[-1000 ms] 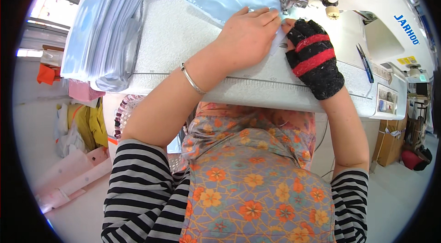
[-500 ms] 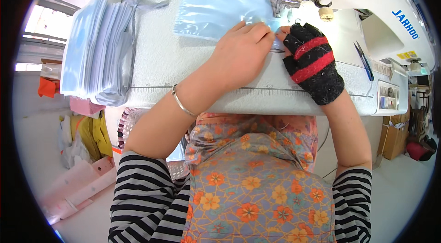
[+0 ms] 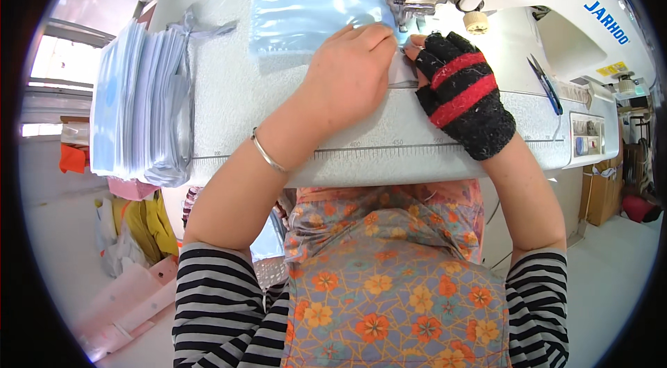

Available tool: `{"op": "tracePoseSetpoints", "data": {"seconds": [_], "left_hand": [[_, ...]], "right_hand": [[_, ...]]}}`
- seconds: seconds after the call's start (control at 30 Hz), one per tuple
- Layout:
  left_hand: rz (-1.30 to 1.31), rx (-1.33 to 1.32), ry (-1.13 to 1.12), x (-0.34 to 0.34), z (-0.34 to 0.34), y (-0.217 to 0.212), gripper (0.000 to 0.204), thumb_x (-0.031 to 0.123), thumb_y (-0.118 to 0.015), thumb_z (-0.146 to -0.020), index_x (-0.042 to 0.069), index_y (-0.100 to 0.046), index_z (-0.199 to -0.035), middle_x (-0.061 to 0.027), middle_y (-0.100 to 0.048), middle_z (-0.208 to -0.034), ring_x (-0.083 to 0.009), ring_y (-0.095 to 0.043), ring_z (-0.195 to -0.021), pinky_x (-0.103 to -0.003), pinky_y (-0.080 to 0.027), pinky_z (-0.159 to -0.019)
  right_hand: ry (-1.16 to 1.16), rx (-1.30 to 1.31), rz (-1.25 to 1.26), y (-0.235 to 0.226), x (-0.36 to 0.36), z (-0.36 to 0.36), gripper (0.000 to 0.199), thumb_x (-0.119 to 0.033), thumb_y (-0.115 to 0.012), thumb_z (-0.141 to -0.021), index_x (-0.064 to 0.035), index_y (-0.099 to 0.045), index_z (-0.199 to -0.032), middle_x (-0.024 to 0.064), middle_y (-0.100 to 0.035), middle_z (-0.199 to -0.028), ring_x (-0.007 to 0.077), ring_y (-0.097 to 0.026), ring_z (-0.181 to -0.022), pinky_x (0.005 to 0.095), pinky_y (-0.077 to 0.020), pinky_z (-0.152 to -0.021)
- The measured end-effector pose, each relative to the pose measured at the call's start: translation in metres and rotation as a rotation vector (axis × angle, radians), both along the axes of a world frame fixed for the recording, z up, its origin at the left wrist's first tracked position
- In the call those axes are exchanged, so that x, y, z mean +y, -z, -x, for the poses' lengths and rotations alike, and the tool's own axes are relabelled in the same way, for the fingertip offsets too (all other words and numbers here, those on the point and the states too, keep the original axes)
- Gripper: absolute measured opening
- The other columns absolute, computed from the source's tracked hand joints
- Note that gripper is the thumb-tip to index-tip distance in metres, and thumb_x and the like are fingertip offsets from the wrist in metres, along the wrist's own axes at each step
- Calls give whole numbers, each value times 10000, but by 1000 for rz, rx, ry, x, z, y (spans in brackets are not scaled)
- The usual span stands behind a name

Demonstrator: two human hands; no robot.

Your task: The person is using a sewing machine to stitch light blue pouches or small bags.

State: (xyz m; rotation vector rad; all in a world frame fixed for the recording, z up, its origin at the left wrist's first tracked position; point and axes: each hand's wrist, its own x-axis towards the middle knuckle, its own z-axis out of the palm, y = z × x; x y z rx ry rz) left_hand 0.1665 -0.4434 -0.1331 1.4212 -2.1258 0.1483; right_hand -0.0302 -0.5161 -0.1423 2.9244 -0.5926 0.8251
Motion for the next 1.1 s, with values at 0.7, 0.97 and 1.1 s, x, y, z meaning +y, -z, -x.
{"op": "tracePoseSetpoints", "data": {"seconds": [0.7,0.97,1.1], "left_hand": [[4,-134,-350,-6,-56,-3,361,43,-618,-770,35,-653,-1129,-135,-641,-1167,-317,-624,-1055,-426,-506,-905],[-151,-119,-365,32,-41,-9,111,73,-558,-826,30,-595,-921,-163,-561,-873,-340,-634,-800,-460,-536,-658],[-238,-48,-452,72,-23,-11,128,83,-571,-819,36,-592,-936,-160,-570,-895,-346,-636,-813,-458,-538,-659]], "right_hand": [[63,-105,-173,-2,-10,-3,167,-17,-611,-851,-36,-682,-1001,142,-687,-1059,337,-627,-1032,438,-507,-921],[29,-138,-248,1,-18,-5,162,-18,-582,-864,-48,-705,-967,148,-687,-1040,340,-638,-992,428,-516,-899],[48,-136,-264,6,-20,0,184,-32,-592,-872,-55,-719,-1003,154,-690,-1054,344,-644,-999,437,-509,-919]]}}
